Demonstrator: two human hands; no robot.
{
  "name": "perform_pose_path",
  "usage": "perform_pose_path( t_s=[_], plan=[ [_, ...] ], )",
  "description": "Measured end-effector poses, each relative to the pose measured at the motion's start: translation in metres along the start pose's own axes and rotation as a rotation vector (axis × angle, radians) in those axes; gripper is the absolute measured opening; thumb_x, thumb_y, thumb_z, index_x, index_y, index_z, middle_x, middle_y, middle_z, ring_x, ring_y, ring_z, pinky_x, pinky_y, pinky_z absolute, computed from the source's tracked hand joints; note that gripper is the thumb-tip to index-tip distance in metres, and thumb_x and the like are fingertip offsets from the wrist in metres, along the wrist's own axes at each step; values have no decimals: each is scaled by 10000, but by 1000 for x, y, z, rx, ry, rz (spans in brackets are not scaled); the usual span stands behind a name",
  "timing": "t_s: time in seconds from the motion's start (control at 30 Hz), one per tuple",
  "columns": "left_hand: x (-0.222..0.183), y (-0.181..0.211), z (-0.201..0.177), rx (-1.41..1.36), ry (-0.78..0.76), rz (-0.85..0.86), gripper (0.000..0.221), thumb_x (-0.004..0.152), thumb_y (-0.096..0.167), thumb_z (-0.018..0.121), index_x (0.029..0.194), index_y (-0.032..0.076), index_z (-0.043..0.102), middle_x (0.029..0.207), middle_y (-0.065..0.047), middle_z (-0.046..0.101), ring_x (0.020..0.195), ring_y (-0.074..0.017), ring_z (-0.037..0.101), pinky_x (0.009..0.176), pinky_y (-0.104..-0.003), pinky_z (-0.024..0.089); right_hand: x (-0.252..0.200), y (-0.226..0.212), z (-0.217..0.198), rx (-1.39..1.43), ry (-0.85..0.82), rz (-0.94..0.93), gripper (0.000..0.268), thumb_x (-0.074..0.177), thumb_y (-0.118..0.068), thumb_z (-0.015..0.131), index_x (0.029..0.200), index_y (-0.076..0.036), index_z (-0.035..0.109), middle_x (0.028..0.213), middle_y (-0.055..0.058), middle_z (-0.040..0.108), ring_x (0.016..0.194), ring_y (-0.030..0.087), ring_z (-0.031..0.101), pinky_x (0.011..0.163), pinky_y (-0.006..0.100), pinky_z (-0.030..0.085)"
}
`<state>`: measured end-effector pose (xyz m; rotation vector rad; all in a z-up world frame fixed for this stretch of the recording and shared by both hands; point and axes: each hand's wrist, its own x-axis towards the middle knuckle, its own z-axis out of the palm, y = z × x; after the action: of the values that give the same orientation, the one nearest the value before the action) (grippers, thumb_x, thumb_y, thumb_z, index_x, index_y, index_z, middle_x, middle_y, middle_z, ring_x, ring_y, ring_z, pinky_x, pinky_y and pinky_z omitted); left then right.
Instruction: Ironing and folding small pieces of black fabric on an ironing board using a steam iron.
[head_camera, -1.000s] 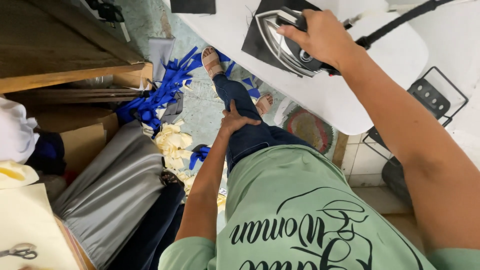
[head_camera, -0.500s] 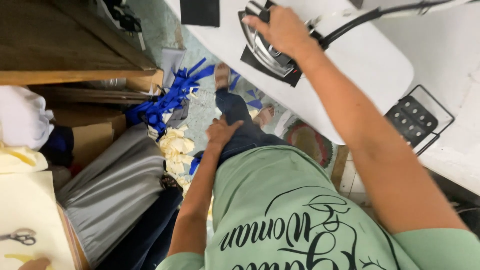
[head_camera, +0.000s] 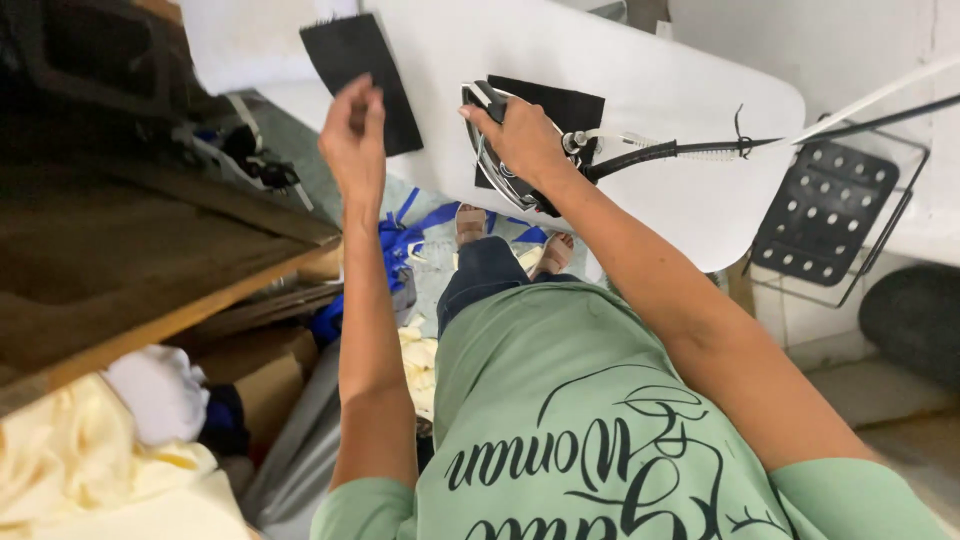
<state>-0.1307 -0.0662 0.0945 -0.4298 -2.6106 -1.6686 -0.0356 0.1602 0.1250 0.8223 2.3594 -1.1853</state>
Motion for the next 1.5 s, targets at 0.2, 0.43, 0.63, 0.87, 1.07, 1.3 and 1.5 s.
perform_pose_path(
  t_s=[0.2, 0.43, 0.63, 0.87, 1.07, 1.3, 1.5],
  plan=[
    [78, -29, 71, -235, -155, 117, 311, 957, 1, 692, 1236, 117, 764, 1041, -64, 832, 953, -143, 775, 814, -290, 631, -7, 5, 1, -128, -19, 0, 788, 1022, -784, 488, 1143, -26, 664, 901, 145, 741, 774, 353, 714, 670, 502, 558],
    [87, -77, 199, -125, -508, 371, 548, 781, -146, 657, 1208, 167, 801, 1115, -25, 776, 964, -165, 779, 831, -276, 645, -31, 41, -29, -201, -50, 106, 753, 1054, -790, 419, 1149, -79, 649, 870, 49, 727, 746, 215, 706, 688, 373, 611],
    [68, -43, 247, 271, -871, 397, 463, 820, 147, 943, 1252, 139, 778, 1216, -75, 718, 1103, -360, 651, 896, -513, 554, -52, 90, -55, -120, 105, 244, 700, 1067, -753, 586, 1032, -58, 656, 847, 148, 736, 733, 361, 683, 646, 491, 499],
    [35, -55, 271, 450, -756, 694, 657, 663, 303, 1063, 1186, 137, 701, 1077, -55, 565, 879, -317, 575, 747, -475, 477, -93, 143, -90, 10, 107, 405, 545, 1166, -532, 591, 1190, 9, 656, 963, 189, 752, 716, 293, 716, 590, 397, 602],
    [40, -37, 267, 514, -950, 407, 315, 750, 205, 960, 895, 207, 680, 920, 13, 727, 904, -289, 624, 908, -473, 421, -130, 203, -113, 195, 252, 531, 547, 1207, -481, 576, 1304, 55, 620, 1127, 292, 723, 857, 404, 743, 702, 493, 646],
    [65, 14, 241, 318, -873, 587, 259, 751, 199, 970, 814, 232, 721, 877, 56, 766, 842, -272, 684, 803, -496, 432, -138, 282, -112, 53, 450, 399, 786, 1228, -689, 591, 882, 11, 494, 816, 151, 537, 740, 292, 465, 651, 492, 418],
    [73, 117, 172, 168, -539, 1115, 295, 845, 72, 905, 920, 180, 641, 863, 32, 625, 788, -234, 509, 767, -396, 356, -142, 272, -114, 113, 457, 394, 812, 1177, -760, 562, 817, -54, 383, 778, 68, 416, 740, 222, 359, 648, 439, 358]
  ],
)
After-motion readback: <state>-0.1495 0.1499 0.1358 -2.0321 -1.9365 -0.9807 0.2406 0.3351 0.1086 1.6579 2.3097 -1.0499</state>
